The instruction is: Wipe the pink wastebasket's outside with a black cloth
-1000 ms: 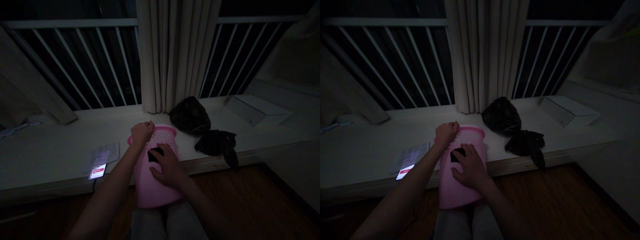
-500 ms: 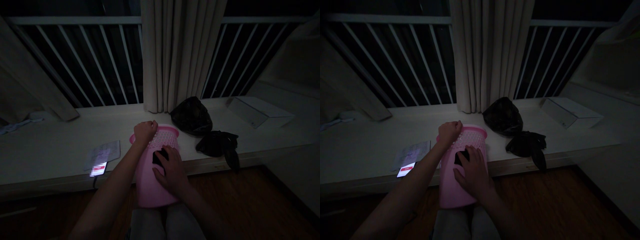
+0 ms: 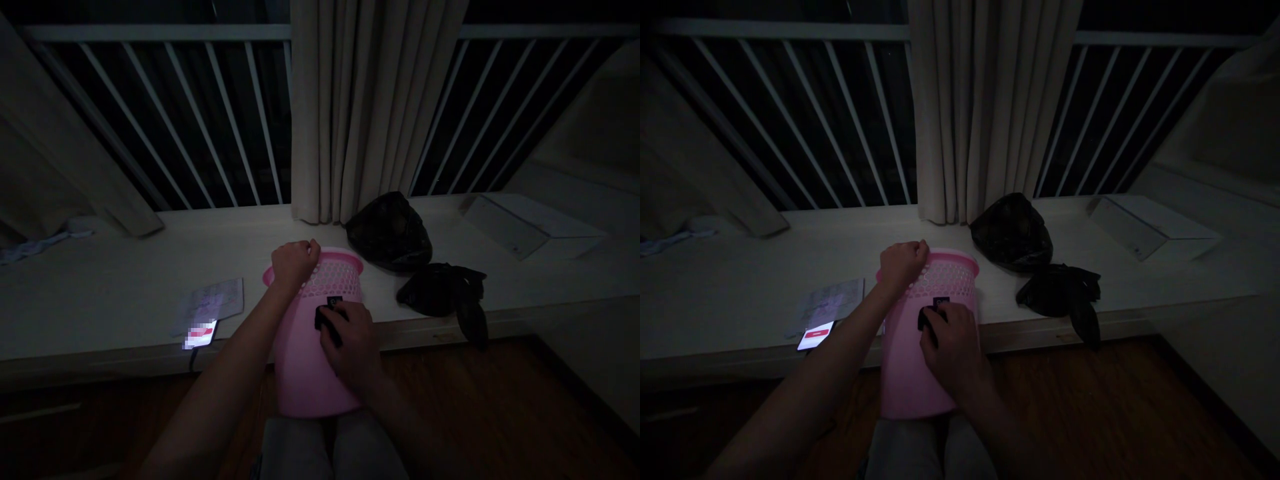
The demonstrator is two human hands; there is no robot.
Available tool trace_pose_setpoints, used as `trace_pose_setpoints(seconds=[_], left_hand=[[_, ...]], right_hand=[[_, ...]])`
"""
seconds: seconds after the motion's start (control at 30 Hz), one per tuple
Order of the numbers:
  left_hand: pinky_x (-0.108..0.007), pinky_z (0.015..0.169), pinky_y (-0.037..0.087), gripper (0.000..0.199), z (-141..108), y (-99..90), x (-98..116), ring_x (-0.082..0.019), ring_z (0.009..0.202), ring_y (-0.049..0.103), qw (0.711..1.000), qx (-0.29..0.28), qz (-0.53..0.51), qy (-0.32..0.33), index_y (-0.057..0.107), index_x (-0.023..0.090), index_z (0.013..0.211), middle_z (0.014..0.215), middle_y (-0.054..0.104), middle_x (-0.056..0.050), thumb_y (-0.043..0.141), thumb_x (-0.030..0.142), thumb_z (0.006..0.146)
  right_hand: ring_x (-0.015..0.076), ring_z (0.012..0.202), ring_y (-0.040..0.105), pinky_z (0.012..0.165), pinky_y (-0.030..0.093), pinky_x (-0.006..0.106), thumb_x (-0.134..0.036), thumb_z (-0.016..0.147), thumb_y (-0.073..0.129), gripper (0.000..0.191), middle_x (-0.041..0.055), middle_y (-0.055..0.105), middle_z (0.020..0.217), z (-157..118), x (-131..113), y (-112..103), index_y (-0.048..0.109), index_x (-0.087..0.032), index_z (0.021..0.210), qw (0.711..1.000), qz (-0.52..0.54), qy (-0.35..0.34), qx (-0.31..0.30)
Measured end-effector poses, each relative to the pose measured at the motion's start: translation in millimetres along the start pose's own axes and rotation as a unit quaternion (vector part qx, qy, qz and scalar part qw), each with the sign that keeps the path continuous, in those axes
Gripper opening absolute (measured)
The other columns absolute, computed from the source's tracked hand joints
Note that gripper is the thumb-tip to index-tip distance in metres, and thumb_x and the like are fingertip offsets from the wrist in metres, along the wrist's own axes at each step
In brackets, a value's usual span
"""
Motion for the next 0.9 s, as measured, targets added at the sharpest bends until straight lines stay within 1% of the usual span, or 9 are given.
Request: trace_pose_setpoints(seconds=[0.07, 0.23, 0.37, 0.4, 0.5, 0.57, 0.73, 0.83, 0.9], left_hand=[[-0.036, 0.073, 0.045, 0.056, 0.6, 0.4, 0.9, -0.029, 0.085, 0.068, 1.000, -0.003, -0.003, 0.001, 0.076, 0.016, 0.095, 0.089, 0.074, -0.015, 0.026, 0.041, 0.094], [-0.038, 0.077, 0.044, 0.056, 2.2, 1.2, 5.0, -0.029, 0.088, 0.068, 1.000, -0.010, -0.011, 0.000, 0.076, 0.014, 0.096, 0.091, 0.073, -0.017, 0.026, 0.041, 0.094], [-0.037, 0.075, 0.044, 0.056, 3.4, 2.2, 6.7, -0.029, 0.086, 0.068, 1.000, -0.008, -0.012, 0.005, 0.076, 0.015, 0.095, 0.089, 0.073, -0.016, 0.027, 0.041, 0.094], [-0.037, 0.074, 0.044, 0.055, 3.9, 2.4, 6.7, -0.029, 0.085, 0.068, 1.000, -0.005, -0.011, 0.007, 0.076, 0.015, 0.094, 0.088, 0.074, -0.016, 0.027, 0.041, 0.094], [-0.036, 0.073, 0.044, 0.056, 5.3, 3.4, 6.4, -0.029, 0.085, 0.068, 1.000, 0.001, -0.010, 0.009, 0.076, 0.015, 0.094, 0.087, 0.074, -0.015, 0.028, 0.042, 0.094], [-0.036, 0.074, 0.044, 0.056, 5.9, 4.5, 6.2, -0.028, 0.086, 0.068, 1.000, -0.001, -0.013, 0.009, 0.076, 0.014, 0.094, 0.088, 0.074, -0.016, 0.028, 0.043, 0.094], [-0.035, 0.073, 0.043, 0.055, 3.6, 6.5, 6.2, -0.028, 0.086, 0.068, 1.000, 0.003, -0.023, 0.010, 0.076, 0.015, 0.093, 0.087, 0.073, -0.015, 0.028, 0.043, 0.094], [-0.034, 0.071, 0.042, 0.054, 3.0, 7.5, 5.8, -0.027, 0.084, 0.067, 0.999, 0.014, -0.030, 0.019, 0.075, 0.016, 0.088, 0.085, 0.073, -0.014, 0.029, 0.043, 0.095], [-0.033, 0.072, 0.041, 0.051, 4.8, 7.1, 4.0, -0.026, 0.083, 0.066, 0.998, 0.028, -0.041, 0.035, 0.073, 0.016, 0.085, 0.085, 0.072, -0.013, 0.029, 0.040, 0.096]], right_hand=[[0.0221, 0.090, 0.056, 0.078, 0.047, 0.036, -0.015, 0.082, 0.055, 0.025, 0.0083, 0.062, 0.095, 1.4, -1.3, 0.8, 0.068, -0.019, 0.103, 1.000, 0.019, -0.007, -0.006], [0.0226, 0.092, 0.056, 0.080, 0.047, 0.038, -0.009, 0.081, 0.053, 0.022, 0.0085, 0.063, 0.096, 6.0, -1.8, 1.9, 0.066, -0.019, 0.097, 0.998, 0.047, 0.026, 0.012], [0.0219, 0.096, 0.056, 0.084, 0.048, 0.038, -0.006, 0.081, 0.049, 0.024, 0.0078, 0.062, 0.099, 5.2, -7.1, 6.0, 0.064, -0.020, 0.094, 0.996, 0.085, 0.000, 0.011], [0.0219, 0.096, 0.056, 0.085, 0.048, 0.038, -0.006, 0.080, 0.048, 0.024, 0.0078, 0.062, 0.099, 4.9, -7.2, 6.8, 0.063, -0.020, 0.094, 0.996, 0.090, 0.004, 0.014], [0.0226, 0.095, 0.055, 0.083, 0.048, 0.039, -0.008, 0.077, 0.051, 0.022, 0.0085, 0.060, 0.098, 4.5, -3.9, 7.5, 0.064, -0.019, 0.091, 0.994, 0.087, 0.053, 0.038], [0.0229, 0.095, 0.055, 0.083, 0.048, 0.039, -0.010, 0.077, 0.053, 0.022, 0.0091, 0.060, 0.098, 3.7, -2.8, 7.0, 0.065, -0.018, 0.093, 0.993, 0.074, 0.073, 0.051], [0.0241, 0.099, 0.054, 0.086, 0.045, 0.041, -0.014, 0.080, 0.053, 0.027, 0.0091, 0.060, 0.103, -0.6, -6.2, 3.7, 0.068, -0.019, 0.102, 0.996, 0.044, 0.048, 0.067], [0.0229, 0.098, 0.055, 0.086, 0.045, 0.041, -0.010, 0.080, 0.050, 0.029, 0.0071, 0.062, 0.101, -2.6, -6.0, 3.7, 0.068, -0.021, 0.100, 0.995, 0.048, 0.043, 0.078], [0.0218, 0.095, 0.056, 0.084, 0.045, 0.039, -0.008, 0.080, 0.050, 0.027, 0.0065, 0.063, 0.098, -2.8, -5.1, 5.1, 0.067, -0.021, 0.098, 0.993, 0.058, 0.049, 0.085]])
Point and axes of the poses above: each hand's wrist, its own z-axis towards the middle knuckle, its own y-axis out of the palm, x = y × z, the point moved 3 cm from there along z, towards the middle knuckle
